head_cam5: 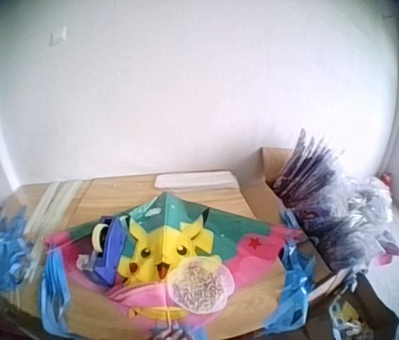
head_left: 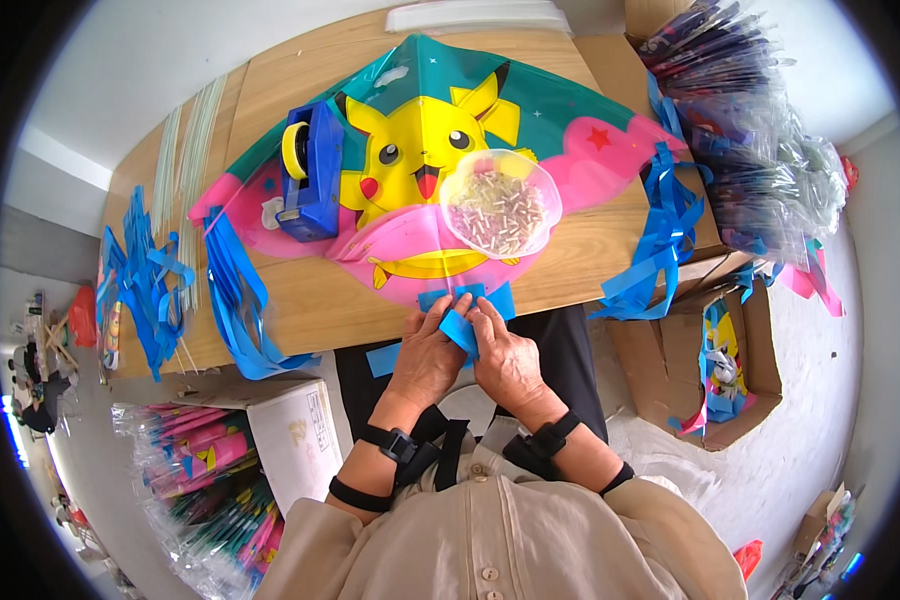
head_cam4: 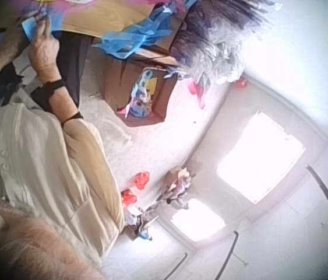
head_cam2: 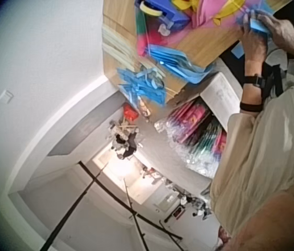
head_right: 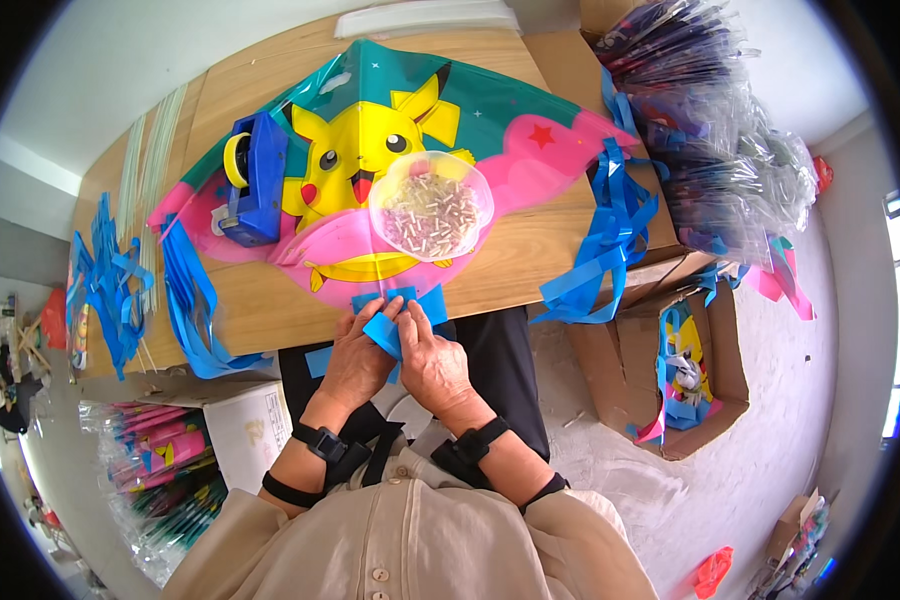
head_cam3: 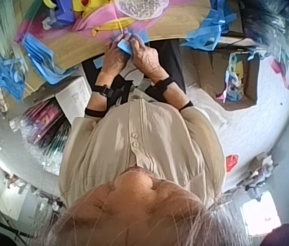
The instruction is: Assembling a Pikachu-themed kite by attaching blue streamers with tape.
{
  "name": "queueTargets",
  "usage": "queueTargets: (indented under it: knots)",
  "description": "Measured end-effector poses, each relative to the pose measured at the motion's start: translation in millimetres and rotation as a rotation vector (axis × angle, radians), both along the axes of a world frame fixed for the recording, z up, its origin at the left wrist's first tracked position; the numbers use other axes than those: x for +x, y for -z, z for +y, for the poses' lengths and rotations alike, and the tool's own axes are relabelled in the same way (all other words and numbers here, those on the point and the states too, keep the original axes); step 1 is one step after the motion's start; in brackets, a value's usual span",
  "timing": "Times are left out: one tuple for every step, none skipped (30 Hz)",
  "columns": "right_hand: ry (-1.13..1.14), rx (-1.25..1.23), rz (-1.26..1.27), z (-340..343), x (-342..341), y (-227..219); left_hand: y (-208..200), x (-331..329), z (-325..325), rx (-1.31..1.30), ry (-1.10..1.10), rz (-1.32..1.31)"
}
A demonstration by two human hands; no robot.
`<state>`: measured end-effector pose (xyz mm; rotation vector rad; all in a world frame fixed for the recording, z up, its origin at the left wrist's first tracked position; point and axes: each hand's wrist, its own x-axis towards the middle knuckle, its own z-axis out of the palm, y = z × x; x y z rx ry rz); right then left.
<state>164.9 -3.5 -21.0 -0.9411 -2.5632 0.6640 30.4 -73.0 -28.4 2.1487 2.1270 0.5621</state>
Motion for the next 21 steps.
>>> queueTargets:
  knots:
    - [-0.011, 0.018, -0.021, 0, 0, 0, 0, 0, 0, 0.007, 0.001, -0.006]
    - [-0.023, 0.036, -0.041, 1, 1, 0, 0, 0, 0, 0.008, -0.003, -0.02]
    - [-0.019, 0.031, -0.059, 0, 0, 0, -1, 0, 0, 0.008, -0.007, -0.034]
    - [-0.015, 0.025, -0.073, -1, -1, 0, -2, 0, 1, 0.008, -0.011, -0.045]
    - [-0.012, 0.02, -0.089, -2, -2, -1, -4, 0, 2, 0.025, -0.015, -0.088]
    - [-0.012, 0.027, -0.1, -3, -1, -1, -5, -1, 2, 0.042, -0.02, -0.131]
    - [-0.013, 0.035, -0.106, -4, -3, -1, -6, -3, 2, 0.06, -0.027, -0.17]
    - [-0.015, 0.042, -0.113, -5, -4, -1, -6, -6, 2, 0.096, -0.048, -0.22]
    - [-0.025, 0.034, -0.164, -6, -4, -4, -5, -10, 2, 0.133, -0.069, -0.271]
    - [-0.036, 0.023, -0.207, -6, -5, -9, -7, -18, 1, 0.168, -0.091, -0.312]
    - [-0.047, 0.011, -0.249, -7, -5, -11, -11, -29, 1, 0.222, -0.115, -0.304]
    - [-0.046, 0.031, -0.264, -8, -7, -11, -17, -42, 0, 0.298, -0.189, -0.206]
    - [-0.049, 0.052, -0.277, -10, -8, -11, -19, -57, 0, 0.397, -0.329, -0.216]
    - [-0.048, 0.074, -0.295, -11, -9, -11, -25, -75, 3, 0.503, -0.441, -0.206]
    - [-0.044, 0.074, -0.304, -11, -11, -11, -26, -101, 5, 0.49, -0.562, -0.277]
    - [-0.044, 0.073, -0.319, -12, -14, -12, -34, -126, 11, 0.603, -0.641, -0.337]
    - [-0.036, 0.077, -0.341, -12, -15, -12, -55, -146, 16, 0.588, -0.71, -0.239]
    - [-0.042, 0.081, -0.357, -15, -17, -15, -49, -186, 14, 0.579, -0.73, -0.298]
    - [-0.051, 0.081, -0.361, -16, -18, -15, -41, -218, 14, 0.567, -0.746, -0.364]
    - [-0.048, 0.079, -0.366, -16, -18, -15, -53, -223, 23, 0.412, -0.808, -0.556]
    - [-0.046, 0.078, -0.37, -15, -18, -14, -67, -227, 28, 0.25, -0.863, -0.745]
